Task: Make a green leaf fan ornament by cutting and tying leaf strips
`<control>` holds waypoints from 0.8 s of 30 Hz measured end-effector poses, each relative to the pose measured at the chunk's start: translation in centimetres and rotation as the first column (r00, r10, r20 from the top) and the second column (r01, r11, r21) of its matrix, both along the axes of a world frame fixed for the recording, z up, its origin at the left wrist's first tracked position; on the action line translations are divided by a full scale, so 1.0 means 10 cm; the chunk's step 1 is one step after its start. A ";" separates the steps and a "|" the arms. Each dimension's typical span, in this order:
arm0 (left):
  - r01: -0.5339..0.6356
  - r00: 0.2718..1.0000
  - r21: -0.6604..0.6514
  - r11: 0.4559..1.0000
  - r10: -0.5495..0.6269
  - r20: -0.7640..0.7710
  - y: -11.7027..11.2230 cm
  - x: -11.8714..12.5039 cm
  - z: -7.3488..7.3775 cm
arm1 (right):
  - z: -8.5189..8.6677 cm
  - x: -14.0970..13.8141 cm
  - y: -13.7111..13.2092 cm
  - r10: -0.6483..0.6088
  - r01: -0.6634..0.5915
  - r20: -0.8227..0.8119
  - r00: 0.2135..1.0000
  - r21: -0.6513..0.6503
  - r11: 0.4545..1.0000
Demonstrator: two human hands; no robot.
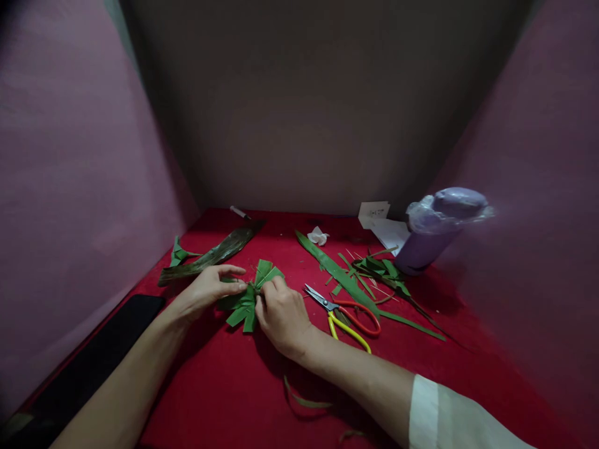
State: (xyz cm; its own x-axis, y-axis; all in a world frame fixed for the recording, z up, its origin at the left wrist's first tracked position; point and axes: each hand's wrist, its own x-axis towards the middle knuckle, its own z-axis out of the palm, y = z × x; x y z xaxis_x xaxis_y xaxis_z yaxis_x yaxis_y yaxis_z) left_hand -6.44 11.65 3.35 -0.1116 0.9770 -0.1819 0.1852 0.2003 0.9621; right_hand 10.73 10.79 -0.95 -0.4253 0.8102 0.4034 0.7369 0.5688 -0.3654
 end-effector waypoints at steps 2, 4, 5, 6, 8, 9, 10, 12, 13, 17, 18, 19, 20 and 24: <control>0.003 0.996 -0.011 1.000 -0.002 0.085 -0.04 0.02 -0.04 | -0.01 0.00 0.00 0.002 -0.001 -0.020 1.000 0.038 0.999; -0.001 0.986 -0.023 1.000 0.005 0.169 -0.06 0.02 -0.07 | -0.02 0.00 0.00 0.010 -0.008 -0.037 0.999 0.068 0.998; -0.003 0.978 -0.029 1.000 0.009 0.209 -0.07 0.02 -0.09 | -0.02 0.01 -0.01 0.017 -0.013 -0.044 0.999 0.081 0.997; -0.006 0.970 -0.035 0.999 0.014 0.245 -0.08 0.02 -0.10 | -0.02 0.01 -0.01 0.025 -0.021 -0.049 0.998 0.093 0.995; -0.015 0.953 -0.039 0.999 0.026 0.302 -0.08 0.01 -0.10 | -0.02 0.03 -0.02 0.045 -0.038 -0.058 0.997 0.114 0.993; -0.018 0.946 -0.038 0.999 0.030 0.323 -0.09 0.00 -0.10 | -0.02 0.03 -0.02 0.053 -0.045 -0.063 0.997 0.120 0.992; -0.022 0.940 -0.036 0.999 0.033 0.340 -0.09 -0.01 -0.10 | -0.03 0.04 -0.02 0.058 -0.049 -0.069 0.996 0.120 0.992; -0.026 0.930 -0.027 0.999 0.034 0.365 -0.09 -0.02 -0.09 | -0.04 0.04 -0.02 0.060 -0.050 -0.087 0.994 0.111 0.993; -0.026 0.926 -0.023 0.999 0.033 0.375 -0.09 -0.03 -0.09 | -0.05 0.05 -0.02 0.059 -0.049 -0.095 0.994 0.106 0.993; -0.027 0.912 -0.012 1.000 0.030 0.410 -0.08 -0.03 -0.11 | -0.06 0.04 -0.01 0.059 -0.049 -0.112 0.992 0.091 0.995; -0.028 0.907 -0.009 1.000 0.029 0.420 -0.08 -0.02 -0.12 | -0.05 0.04 -0.01 0.061 -0.051 -0.113 0.992 0.089 0.995; -0.029 0.902 -0.006 1.000 0.029 0.432 -0.07 -0.02 -0.13 | -0.05 0.04 -0.01 0.063 -0.053 -0.115 0.991 0.089 0.995; -0.030 0.895 -0.003 1.000 0.028 0.446 -0.07 -0.01 -0.14 | -0.04 0.03 -0.01 0.065 -0.054 -0.118 0.991 0.094 0.994; -0.037 0.855 0.007 0.999 0.028 0.518 -0.05 0.00 -0.16 | -0.02 0.02 -0.01 0.082 -0.062 -0.131 0.988 0.148 0.987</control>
State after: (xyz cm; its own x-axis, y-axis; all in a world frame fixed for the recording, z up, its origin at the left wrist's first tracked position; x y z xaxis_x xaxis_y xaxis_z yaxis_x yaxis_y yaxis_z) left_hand -6.40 11.11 1.76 -0.0371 0.9778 -0.2063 -0.3471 0.1810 0.9202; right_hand 10.93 10.71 -1.15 -0.4139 0.7088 0.5712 0.6410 0.6725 -0.3699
